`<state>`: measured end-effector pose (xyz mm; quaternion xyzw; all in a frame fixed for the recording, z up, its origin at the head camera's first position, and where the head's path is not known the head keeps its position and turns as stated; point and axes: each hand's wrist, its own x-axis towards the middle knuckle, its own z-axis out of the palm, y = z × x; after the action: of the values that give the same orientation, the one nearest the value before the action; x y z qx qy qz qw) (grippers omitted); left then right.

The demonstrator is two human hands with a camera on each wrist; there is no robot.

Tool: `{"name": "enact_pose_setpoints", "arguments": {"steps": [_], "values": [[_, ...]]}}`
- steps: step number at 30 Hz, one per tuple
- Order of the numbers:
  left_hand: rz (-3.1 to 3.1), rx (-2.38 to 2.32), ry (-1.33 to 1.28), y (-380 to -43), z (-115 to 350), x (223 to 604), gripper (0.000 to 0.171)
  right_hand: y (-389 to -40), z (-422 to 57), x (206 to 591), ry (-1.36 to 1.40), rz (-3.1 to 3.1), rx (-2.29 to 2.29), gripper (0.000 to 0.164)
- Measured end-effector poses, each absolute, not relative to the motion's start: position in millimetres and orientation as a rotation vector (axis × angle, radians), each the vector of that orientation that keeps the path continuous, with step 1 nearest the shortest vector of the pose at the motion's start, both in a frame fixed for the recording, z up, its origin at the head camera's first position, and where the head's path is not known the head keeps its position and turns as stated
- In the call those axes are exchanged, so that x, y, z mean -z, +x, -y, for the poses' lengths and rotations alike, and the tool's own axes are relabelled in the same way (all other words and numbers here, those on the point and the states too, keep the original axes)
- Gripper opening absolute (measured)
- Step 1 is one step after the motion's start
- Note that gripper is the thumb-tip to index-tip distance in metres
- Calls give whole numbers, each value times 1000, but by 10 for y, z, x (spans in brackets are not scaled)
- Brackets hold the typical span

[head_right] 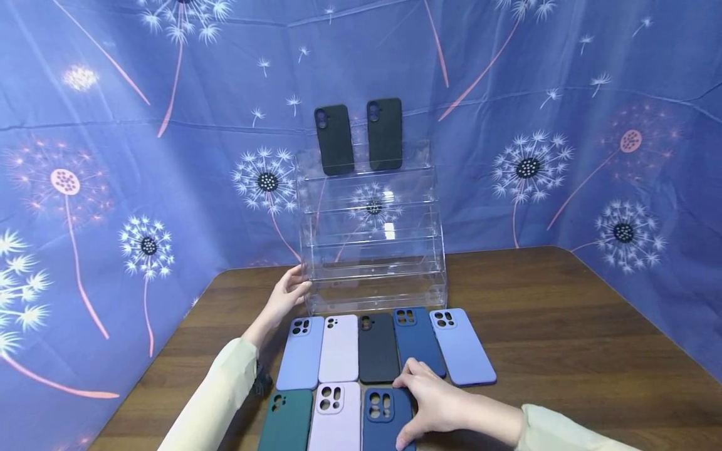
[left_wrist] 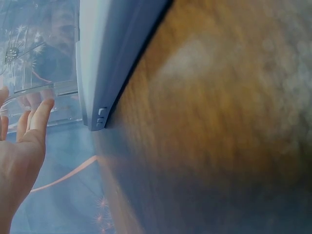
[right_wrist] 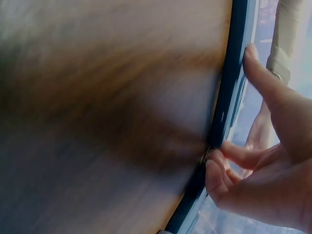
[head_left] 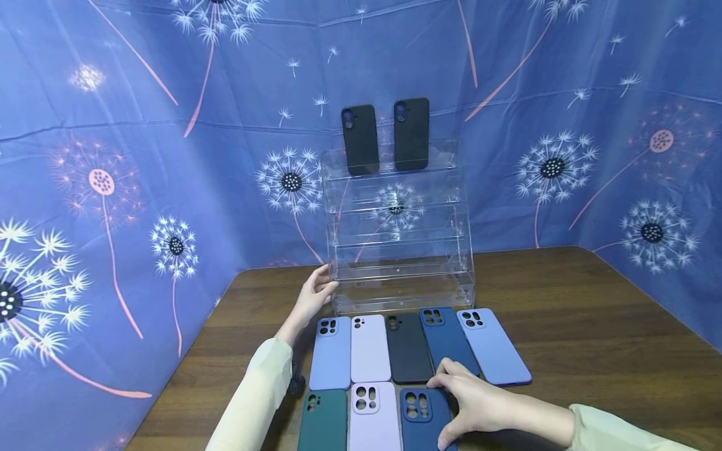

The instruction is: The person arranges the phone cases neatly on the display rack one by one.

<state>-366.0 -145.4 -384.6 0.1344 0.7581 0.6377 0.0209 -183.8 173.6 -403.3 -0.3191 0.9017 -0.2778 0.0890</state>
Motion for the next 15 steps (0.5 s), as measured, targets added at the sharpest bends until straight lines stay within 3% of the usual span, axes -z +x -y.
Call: {"name": "enact_pose_setpoints", "arguments": {"steps": [9, 15], "values": [[-2332, -1990, 421, -3683, 1436, 3866, 58, -1864, -1718, 4050, -881, -2751, 791, 71], [-2347, -1996, 404, -3682, 1451, 3864, 58, -1921, -1730, 4002, -855, -2592, 1038, 65]]}}
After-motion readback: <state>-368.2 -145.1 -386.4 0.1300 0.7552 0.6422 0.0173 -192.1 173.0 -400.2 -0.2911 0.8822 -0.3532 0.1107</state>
